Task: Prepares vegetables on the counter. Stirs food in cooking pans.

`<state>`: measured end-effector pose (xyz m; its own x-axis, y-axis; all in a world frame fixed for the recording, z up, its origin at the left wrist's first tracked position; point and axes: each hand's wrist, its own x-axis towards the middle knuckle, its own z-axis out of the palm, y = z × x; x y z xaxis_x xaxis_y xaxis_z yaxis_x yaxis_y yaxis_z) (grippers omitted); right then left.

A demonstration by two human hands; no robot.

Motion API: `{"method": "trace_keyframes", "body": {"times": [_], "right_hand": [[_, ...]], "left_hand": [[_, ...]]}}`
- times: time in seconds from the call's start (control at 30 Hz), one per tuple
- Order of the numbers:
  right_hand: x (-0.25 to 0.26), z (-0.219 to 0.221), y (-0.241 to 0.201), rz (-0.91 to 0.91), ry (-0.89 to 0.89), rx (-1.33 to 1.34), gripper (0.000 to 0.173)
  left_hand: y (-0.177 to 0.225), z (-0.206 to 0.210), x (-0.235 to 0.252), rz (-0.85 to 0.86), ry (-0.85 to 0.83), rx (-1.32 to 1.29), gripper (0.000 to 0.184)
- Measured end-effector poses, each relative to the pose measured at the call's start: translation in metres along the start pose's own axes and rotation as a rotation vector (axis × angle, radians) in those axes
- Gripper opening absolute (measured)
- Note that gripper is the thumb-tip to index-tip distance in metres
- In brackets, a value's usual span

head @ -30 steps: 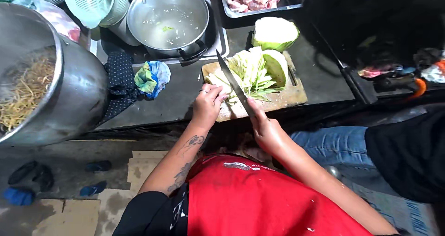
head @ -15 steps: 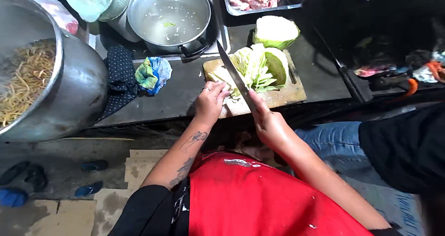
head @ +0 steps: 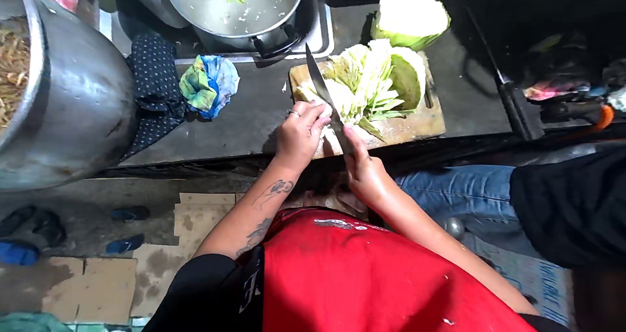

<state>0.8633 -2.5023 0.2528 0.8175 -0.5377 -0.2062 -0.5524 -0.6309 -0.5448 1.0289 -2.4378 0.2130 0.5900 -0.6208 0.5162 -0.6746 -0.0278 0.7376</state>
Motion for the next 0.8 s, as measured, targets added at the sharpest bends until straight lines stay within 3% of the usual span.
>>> {"method": "trace_keyframes", "body": {"times": [0.27,0.43,0.5,0.57,0.7,0.8], "right_hand": [[0.011,0.005,-0.003,0.088,-0.097,-0.005,0.07],[0.014,-0.006,0.003,0.041,-0.098,0.001,0.069],[0.01,-0.013,0.005,0.042,-0.113,-0.011,0.066],[0.007,-0.016,0.007,0.052,-0.129,-0.031,0.064],[0.007,-0.016,0.011,0.055,-0.124,-0.022,0.064],[0.01,-0.015,0.016,0.049,-0.104,-0.025,0.064]], "left_hand": [[0.005,-0.001,0.003,-0.074,-0.029,0.009,0.02],[0.029,-0.016,0.03,-0.384,-0.145,0.219,0.059],[0.027,-0.022,0.036,-0.482,-0.211,0.266,0.062],[0.02,-0.027,0.038,-0.566,-0.207,0.217,0.057],[0.008,-0.043,0.031,-0.794,-0.16,-0.167,0.063],[0.021,-0.05,0.019,-0.703,-0.088,-0.232,0.065]]}}
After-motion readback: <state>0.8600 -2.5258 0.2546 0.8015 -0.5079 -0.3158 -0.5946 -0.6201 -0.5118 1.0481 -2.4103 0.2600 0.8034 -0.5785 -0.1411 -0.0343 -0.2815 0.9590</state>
